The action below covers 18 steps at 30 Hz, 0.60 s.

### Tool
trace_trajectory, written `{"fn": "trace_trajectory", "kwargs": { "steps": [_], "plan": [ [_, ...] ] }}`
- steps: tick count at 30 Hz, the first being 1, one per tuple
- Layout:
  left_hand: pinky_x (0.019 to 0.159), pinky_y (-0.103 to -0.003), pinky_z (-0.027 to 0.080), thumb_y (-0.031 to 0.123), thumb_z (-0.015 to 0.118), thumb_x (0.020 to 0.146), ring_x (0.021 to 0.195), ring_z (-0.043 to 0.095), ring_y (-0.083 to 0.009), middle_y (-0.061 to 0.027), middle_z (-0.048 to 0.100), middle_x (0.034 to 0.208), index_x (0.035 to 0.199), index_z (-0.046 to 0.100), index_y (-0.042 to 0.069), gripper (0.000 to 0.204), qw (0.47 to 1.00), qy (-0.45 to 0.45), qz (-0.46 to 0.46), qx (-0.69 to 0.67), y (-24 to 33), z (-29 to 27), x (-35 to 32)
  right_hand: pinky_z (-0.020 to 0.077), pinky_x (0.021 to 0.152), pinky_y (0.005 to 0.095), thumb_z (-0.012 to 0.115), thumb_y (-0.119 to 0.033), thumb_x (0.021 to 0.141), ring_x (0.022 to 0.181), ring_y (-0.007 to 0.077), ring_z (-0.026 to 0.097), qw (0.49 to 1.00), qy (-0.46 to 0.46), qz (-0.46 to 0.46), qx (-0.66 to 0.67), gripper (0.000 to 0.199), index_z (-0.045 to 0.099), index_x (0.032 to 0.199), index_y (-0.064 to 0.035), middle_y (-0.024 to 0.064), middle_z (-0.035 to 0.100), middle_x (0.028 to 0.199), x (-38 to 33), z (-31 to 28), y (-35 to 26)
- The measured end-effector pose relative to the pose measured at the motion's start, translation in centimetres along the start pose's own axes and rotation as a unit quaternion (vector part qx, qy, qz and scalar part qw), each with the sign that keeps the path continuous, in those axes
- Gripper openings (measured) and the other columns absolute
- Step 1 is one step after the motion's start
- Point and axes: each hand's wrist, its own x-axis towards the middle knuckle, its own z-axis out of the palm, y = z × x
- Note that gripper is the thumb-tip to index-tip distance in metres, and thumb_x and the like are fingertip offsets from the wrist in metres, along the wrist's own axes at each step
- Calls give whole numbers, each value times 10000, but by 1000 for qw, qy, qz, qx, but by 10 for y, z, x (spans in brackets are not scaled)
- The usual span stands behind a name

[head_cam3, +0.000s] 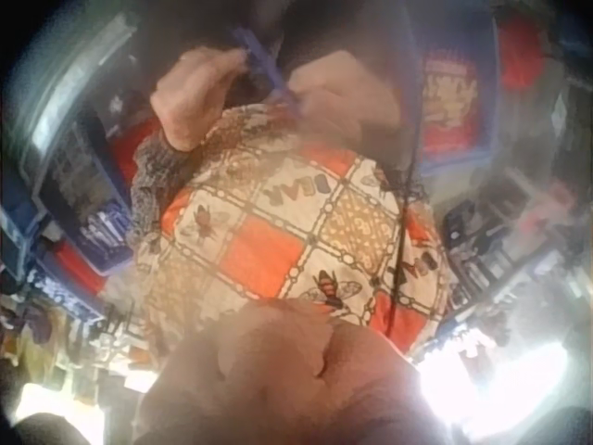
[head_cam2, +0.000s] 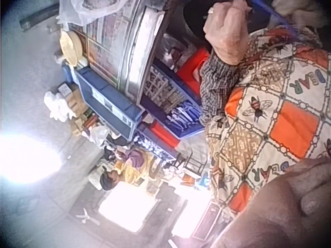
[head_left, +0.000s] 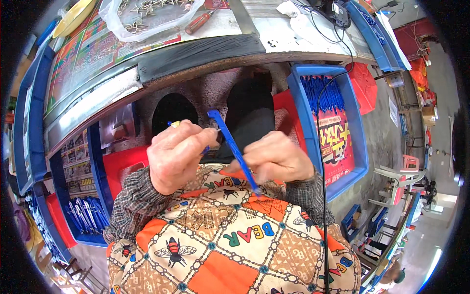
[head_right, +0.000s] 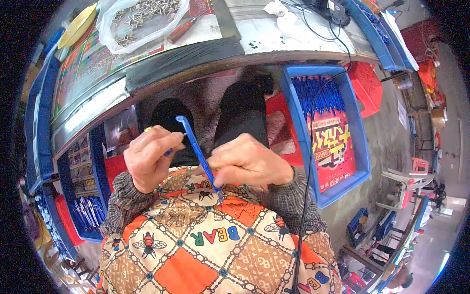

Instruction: Assembling small blue plastic pen components by inserting metal pins and using a manual assembly tool.

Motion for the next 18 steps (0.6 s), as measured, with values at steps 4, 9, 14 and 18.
{"fn": "trace_trajectory", "kwargs": {
  "steps": [4, 9, 14, 18],
  "plan": [
    [522, -304, 486, -14, 660, 629, 626, 626, -213, -64, 612, 751, 899, 657, 16, 272, 997, -38, 33, -66, 10, 10, -1, 380, 457, 306, 442, -404, 990, 484, 153, 526, 995, 80, -66, -11, 513, 696, 1011, 41, 58, 533, 586, 12, -5, -11],
    [538, -307, 494, -53, 681, 580, 643, 638, -225, -73, 619, 751, 921, 656, 12, 348, 991, -44, 12, -122, 15, 6, -1, 395, 549, 246, 496, -176, 919, 598, 101, 494, 964, 249, -6, -98, 294, 687, 1027, 20, 42, 544, 676, 21, 12, 32],
    [578, -329, 513, -135, 632, 596, 668, 641, -258, -99, 638, 747, 925, 650, 14, 362, 995, -9, -34, -90, 3, -2, 2, 512, 688, 318, 588, -257, 929, 748, 227, 664, 994, 83, 62, -23, 308, 663, 995, 34, 158, 688, 868, -4, 16, 46],
    [555, -308, 497, -108, 686, 674, 638, 636, -231, -108, 646, 753, 928, 642, 12, 285, 998, -16, -17, -55, -1, 0, 0, 497, 615, 328, 652, -329, 875, 674, 252, 651, 997, -27, 41, 52, 367, 670, 919, 35, 160, 667, 783, -2, -7, -6]
  ]
}}
